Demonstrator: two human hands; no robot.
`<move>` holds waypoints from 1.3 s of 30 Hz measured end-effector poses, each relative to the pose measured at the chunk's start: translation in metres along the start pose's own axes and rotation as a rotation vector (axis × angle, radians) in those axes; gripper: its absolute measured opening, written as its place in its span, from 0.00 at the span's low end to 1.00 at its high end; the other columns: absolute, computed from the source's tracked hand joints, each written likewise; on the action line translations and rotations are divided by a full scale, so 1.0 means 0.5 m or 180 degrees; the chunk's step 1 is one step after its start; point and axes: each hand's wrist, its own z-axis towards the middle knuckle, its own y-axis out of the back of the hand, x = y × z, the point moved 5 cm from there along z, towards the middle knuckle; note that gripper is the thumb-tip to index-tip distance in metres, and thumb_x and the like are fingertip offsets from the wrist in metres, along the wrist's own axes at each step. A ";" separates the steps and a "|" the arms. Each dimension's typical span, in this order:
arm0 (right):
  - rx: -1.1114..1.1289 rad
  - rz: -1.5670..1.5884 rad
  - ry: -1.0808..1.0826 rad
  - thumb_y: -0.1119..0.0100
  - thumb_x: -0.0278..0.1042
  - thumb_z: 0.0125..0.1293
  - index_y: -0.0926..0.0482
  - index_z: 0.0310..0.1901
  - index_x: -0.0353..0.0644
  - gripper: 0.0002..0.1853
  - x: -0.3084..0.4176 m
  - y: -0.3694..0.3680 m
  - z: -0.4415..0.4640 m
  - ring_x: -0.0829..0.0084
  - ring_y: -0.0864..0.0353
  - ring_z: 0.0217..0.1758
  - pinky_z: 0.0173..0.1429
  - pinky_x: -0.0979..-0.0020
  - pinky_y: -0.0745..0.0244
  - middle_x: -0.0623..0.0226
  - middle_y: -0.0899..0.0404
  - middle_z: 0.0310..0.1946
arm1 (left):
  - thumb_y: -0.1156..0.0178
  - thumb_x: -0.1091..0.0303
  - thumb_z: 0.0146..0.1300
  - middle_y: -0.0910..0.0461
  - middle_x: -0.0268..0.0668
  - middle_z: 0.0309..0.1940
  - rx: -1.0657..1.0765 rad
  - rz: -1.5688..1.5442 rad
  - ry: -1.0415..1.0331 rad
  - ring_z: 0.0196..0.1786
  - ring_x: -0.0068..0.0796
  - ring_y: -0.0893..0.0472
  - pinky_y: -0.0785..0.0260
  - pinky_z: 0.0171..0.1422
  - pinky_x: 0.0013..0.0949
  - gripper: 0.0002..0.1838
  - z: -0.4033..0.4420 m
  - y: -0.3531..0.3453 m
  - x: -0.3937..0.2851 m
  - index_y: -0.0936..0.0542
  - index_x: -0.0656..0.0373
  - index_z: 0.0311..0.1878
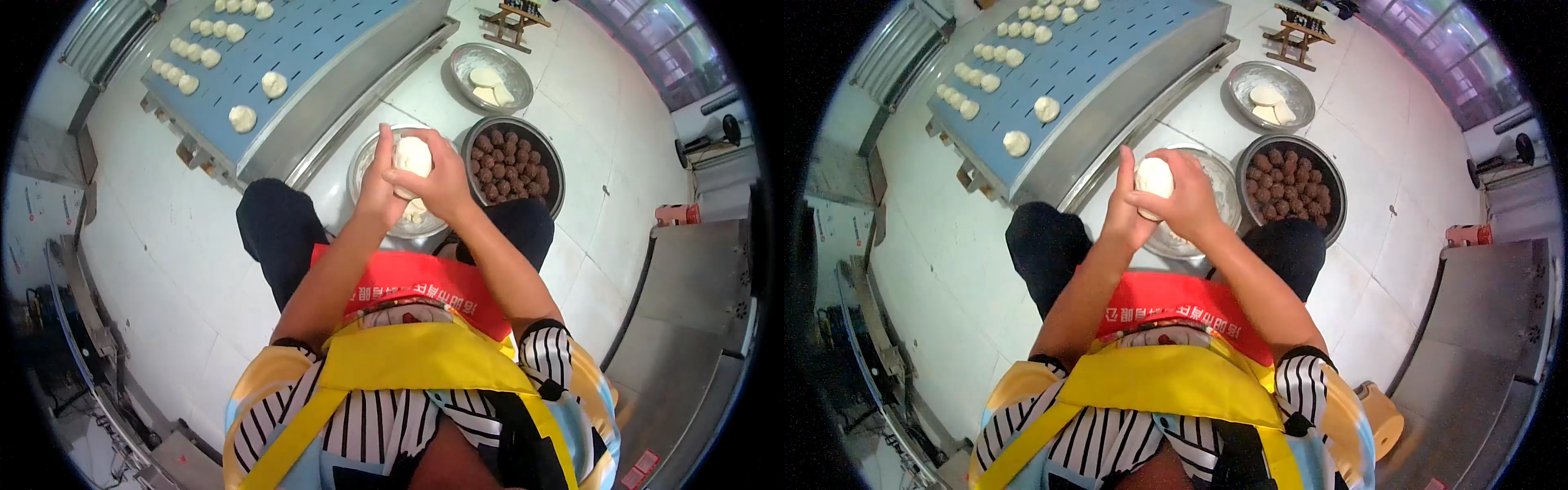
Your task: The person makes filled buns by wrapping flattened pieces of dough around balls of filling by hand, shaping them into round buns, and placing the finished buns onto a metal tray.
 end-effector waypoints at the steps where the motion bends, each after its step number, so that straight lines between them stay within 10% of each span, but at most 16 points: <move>1: -0.0231 -0.0033 0.0226 0.23 0.51 0.40 0.30 0.59 0.41 0.43 -0.003 0.010 0.004 0.55 0.26 0.57 0.61 0.62 0.32 0.52 0.22 0.49 | 0.56 0.33 0.67 0.21 0.38 0.49 -0.0032 0.0029 -0.0025 0.52 0.32 0.20 0.27 0.57 0.39 0.34 0.004 -0.017 0.001 0.27 0.57 0.56; 13: -0.0175 0.0589 0.0352 0.25 0.49 0.43 0.30 0.57 0.40 0.40 0.040 0.131 -0.080 0.52 0.24 0.52 0.57 0.62 0.30 0.53 0.23 0.49 | 0.54 0.38 0.69 0.21 0.39 0.50 0.0676 0.0134 0.0103 0.52 0.32 0.20 0.27 0.55 0.37 0.31 -0.025 -0.132 0.053 0.28 0.58 0.57; 16: -0.0733 -0.0541 0.0289 0.24 0.45 0.42 0.34 0.64 0.43 0.46 0.039 0.107 -0.101 0.68 0.26 0.57 0.62 0.67 0.33 0.59 0.26 0.54 | 0.54 0.38 0.69 0.21 0.38 0.50 0.0696 0.0192 0.0083 0.53 0.32 0.20 0.27 0.56 0.38 0.32 -0.050 -0.121 0.048 0.28 0.58 0.57; 20: 0.0128 0.1052 0.0613 0.24 0.46 0.44 0.32 0.62 0.42 0.43 0.085 0.076 -0.117 0.68 0.27 0.57 0.61 0.68 0.33 0.57 0.25 0.52 | 0.54 0.37 0.68 0.22 0.39 0.51 0.0537 0.0216 0.0120 0.54 0.33 0.21 0.29 0.59 0.39 0.33 -0.099 -0.088 0.031 0.29 0.58 0.59; 25: -0.0495 0.0095 0.0876 0.25 0.40 0.44 0.36 0.65 0.42 0.44 0.091 0.019 -0.095 0.69 0.28 0.58 0.62 0.68 0.33 0.61 0.27 0.54 | 0.53 0.40 0.70 0.23 0.38 0.53 0.0417 0.0339 -0.0478 0.55 0.32 0.22 0.29 0.59 0.38 0.31 -0.130 -0.063 -0.015 0.30 0.59 0.60; 28: 0.0480 0.1150 0.0979 0.26 0.40 0.47 0.34 0.64 0.42 0.41 0.121 0.009 -0.082 0.67 0.27 0.57 0.61 0.68 0.33 0.59 0.26 0.53 | 0.53 0.43 0.71 0.24 0.38 0.52 0.0412 0.0291 -0.0528 0.55 0.31 0.23 0.30 0.58 0.37 0.29 -0.138 -0.032 -0.033 0.30 0.60 0.59; 32: -0.0266 0.0048 0.0882 0.25 0.38 0.44 0.31 0.62 0.42 0.40 0.089 -0.029 -0.045 0.64 0.26 0.59 0.63 0.67 0.33 0.57 0.26 0.56 | 0.52 0.43 0.70 0.24 0.38 0.49 0.0196 -0.0016 -0.0637 0.53 0.31 0.22 0.28 0.55 0.36 0.28 -0.106 -0.018 -0.041 0.29 0.60 0.56; 39: 0.0513 -0.0482 0.1590 0.29 0.44 0.47 0.25 0.53 0.42 0.30 0.086 -0.034 0.038 0.55 0.24 0.50 0.51 0.59 0.26 0.56 0.22 0.44 | 0.56 0.35 0.68 0.22 0.38 0.49 -0.0293 -0.0347 -0.0315 0.53 0.34 0.22 0.28 0.55 0.38 0.32 -0.031 0.068 -0.065 0.28 0.57 0.55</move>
